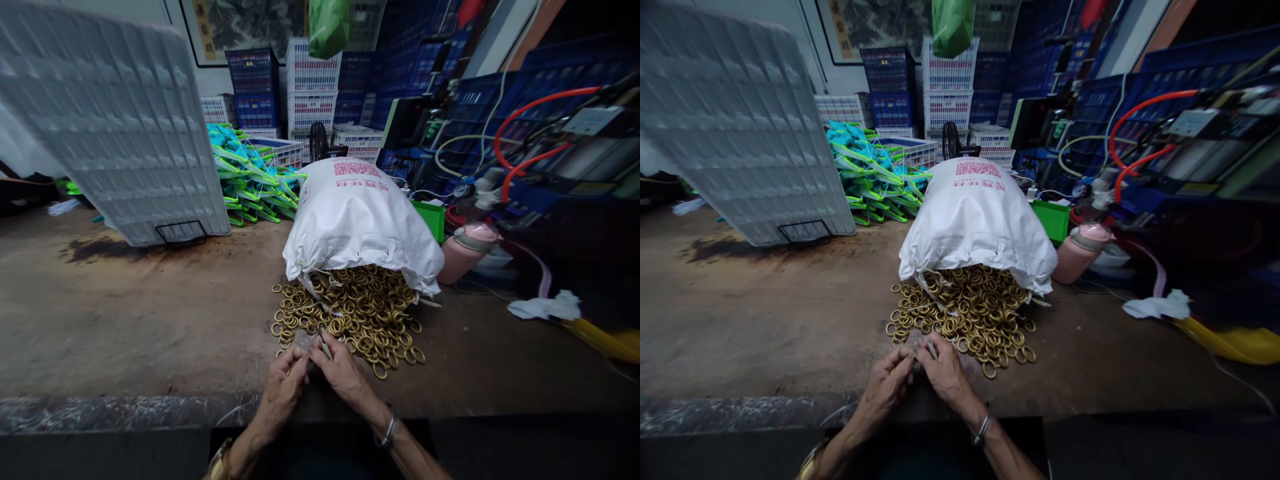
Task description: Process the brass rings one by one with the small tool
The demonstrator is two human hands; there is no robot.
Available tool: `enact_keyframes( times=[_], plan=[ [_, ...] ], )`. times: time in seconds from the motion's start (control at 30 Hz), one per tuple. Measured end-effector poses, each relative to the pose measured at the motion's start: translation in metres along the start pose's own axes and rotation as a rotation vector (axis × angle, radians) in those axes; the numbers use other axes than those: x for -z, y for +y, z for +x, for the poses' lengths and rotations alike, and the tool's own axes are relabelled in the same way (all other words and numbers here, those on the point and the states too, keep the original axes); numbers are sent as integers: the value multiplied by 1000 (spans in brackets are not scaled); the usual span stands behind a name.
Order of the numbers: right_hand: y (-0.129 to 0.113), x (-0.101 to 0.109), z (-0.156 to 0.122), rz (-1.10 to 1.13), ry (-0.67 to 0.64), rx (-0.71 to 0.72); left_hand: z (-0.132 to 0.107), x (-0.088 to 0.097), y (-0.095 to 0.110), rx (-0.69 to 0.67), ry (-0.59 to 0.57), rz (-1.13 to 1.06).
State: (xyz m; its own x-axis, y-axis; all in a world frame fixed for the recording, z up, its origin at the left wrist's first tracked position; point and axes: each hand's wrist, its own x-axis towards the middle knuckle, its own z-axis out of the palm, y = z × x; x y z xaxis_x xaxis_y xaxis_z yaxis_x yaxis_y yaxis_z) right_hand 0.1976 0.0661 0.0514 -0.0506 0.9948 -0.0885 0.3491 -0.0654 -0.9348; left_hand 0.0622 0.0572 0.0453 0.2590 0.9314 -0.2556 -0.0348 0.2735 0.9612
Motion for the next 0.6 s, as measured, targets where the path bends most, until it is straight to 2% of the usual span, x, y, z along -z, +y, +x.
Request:
enact_keyframes(
  times=[0.1,0.43,0.5,0.6],
  plan=[
    [-4,2,-1,-14,-6,-5,1,-1,-1,139,-84,-124],
    [-5,11,1,78,-45,-19,1,-6,9,203,-164,-401],
    [-2,11,1,-11,-9,-9,0,-6,12,202,-163,-431],
    [2,11,-2,-278,11,63,2,-7,14,180,-129,-418]
  ],
)
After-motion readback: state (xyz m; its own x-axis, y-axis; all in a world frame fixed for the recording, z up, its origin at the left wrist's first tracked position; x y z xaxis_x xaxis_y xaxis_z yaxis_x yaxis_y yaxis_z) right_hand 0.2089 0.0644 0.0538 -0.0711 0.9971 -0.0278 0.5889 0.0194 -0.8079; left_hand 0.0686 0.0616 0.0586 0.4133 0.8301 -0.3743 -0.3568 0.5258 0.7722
